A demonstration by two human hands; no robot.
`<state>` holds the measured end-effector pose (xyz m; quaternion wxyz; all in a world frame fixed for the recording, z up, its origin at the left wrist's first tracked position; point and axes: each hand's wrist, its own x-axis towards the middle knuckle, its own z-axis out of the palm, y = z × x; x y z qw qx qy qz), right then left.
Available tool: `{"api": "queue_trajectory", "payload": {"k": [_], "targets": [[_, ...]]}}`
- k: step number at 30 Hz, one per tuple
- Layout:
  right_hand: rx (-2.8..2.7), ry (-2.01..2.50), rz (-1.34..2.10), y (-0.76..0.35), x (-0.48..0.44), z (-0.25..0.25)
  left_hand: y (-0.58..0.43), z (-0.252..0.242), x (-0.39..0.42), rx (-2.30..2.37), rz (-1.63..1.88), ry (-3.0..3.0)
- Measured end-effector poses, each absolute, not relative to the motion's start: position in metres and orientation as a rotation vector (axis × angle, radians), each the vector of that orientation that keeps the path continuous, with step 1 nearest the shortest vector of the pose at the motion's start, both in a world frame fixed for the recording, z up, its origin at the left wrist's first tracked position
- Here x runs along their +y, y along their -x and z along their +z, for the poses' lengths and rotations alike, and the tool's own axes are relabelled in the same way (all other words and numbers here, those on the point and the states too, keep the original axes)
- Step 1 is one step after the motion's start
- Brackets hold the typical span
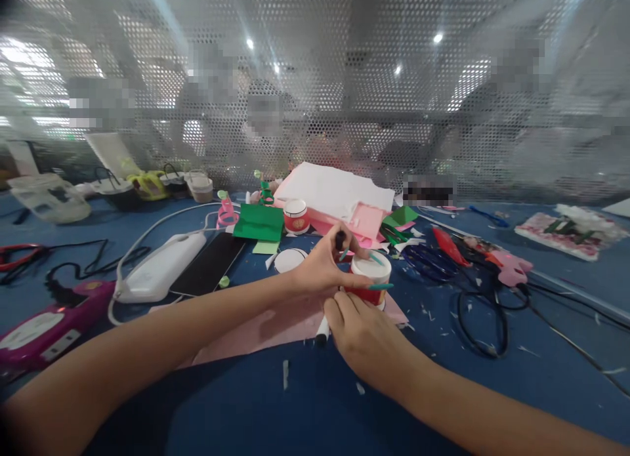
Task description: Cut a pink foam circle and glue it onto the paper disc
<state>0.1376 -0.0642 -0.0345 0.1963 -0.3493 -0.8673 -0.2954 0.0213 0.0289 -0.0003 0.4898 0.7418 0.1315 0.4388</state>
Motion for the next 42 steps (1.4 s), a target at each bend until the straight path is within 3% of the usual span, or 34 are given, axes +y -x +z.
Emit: {"api": "queue_trajectory", "payload": {"k": [9,20,34,37,42], "targets": [[-2.447,1.062,-0.804,-0.130,-0.064,-0.032,-0.022,-0.001,0.030,0.338,1.079,-1.796],[-2.528,0.729,-0.660,-0.168,-0.096,-0.023,-0.020,0.003,0.026,0.329,1.055,-1.796],[-2.485,0.812,-0.061,-0.235,-0.084,-0.020,-0.023,0.002,0.026,0.360,1.069,-1.762],[-2.302,0.925,0.188,-0.235,-0.080,-0.016,-0.022,0.003,0.025,0.346,1.075,-1.762],[-1.939,0.934,0.259,-0.248,-0.067,0.000,-0.023,0.002,0.023,0.349,1.076,-1.735]]}}
